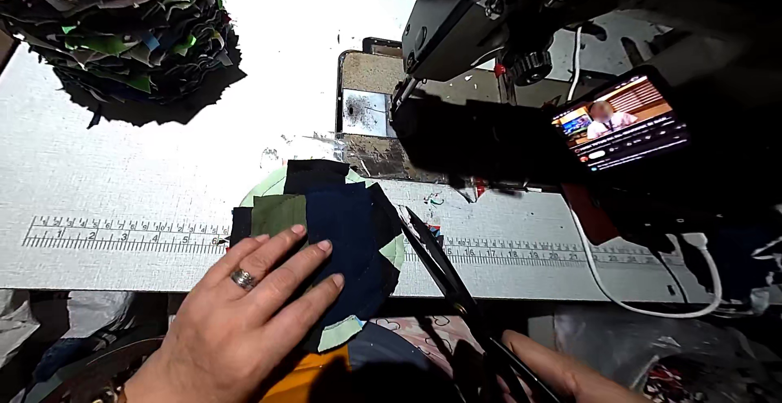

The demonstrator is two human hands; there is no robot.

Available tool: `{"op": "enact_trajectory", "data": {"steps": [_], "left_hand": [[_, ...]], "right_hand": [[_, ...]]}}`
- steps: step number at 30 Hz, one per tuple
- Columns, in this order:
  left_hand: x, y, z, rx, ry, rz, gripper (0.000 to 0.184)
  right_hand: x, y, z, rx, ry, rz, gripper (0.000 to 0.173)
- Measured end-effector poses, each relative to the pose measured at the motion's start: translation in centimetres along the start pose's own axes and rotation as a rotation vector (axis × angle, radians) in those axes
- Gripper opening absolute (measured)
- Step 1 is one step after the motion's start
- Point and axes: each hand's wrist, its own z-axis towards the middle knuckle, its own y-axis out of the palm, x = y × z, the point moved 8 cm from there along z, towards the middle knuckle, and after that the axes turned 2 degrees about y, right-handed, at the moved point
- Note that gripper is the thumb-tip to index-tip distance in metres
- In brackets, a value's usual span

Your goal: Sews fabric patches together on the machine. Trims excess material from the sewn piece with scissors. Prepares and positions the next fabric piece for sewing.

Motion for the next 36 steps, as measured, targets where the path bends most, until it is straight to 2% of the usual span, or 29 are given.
{"op": "enact_trajectory", "data": {"steps": [3,6,11,19,24,29,31,34,36], "left_hand": [[0.1,0.4,-0.2,0.028,-0.014,-0.04,0.033],[-0.6,0.0,-0.1,0.074,-0.012,-0.196,0.03],[-0.6,0.3,-0.3,0.051,0.06,-0.312,0.03],[-0.7,0.2,-0.3,0.06,0.062,-0.342,0.029],[-1.3,0.0,-0.1,0.017,0.074,-0.307,0.027],[-0.1,0.0,0.3,-0.006,0.082,-0.113,0.027],[0.5,0.1,0.3,0.011,0.066,-0.042,0.03],[0.5,-0.1,0.0,0.022,-0.002,0.047,0.031],[0.0,-0.6,-0.2,0.039,-0.039,0.063,0.031]], "right_hand": [[-0.1,-0.1,-0.5,0.0,0.007,-0.021,0.066],[0.1,-0.2,-0.4,-0.01,0.012,-0.011,0.065],[-0.1,-0.5,0.6,-0.026,-0.059,0.017,0.063],[-0.7,-1.2,0.9,0.093,-0.006,0.012,0.03],[-1.3,-0.7,0.7,0.152,0.012,0.059,0.024],[-0.9,-0.3,0.8,0.181,0.012,0.104,0.031],[-0.4,-0.3,0.8,0.125,0.012,0.084,0.034],[0.1,-0.1,0.3,0.008,0.009,0.031,0.052],[0.3,-0.1,-0.1,-0.013,0.019,0.029,0.055]]}}
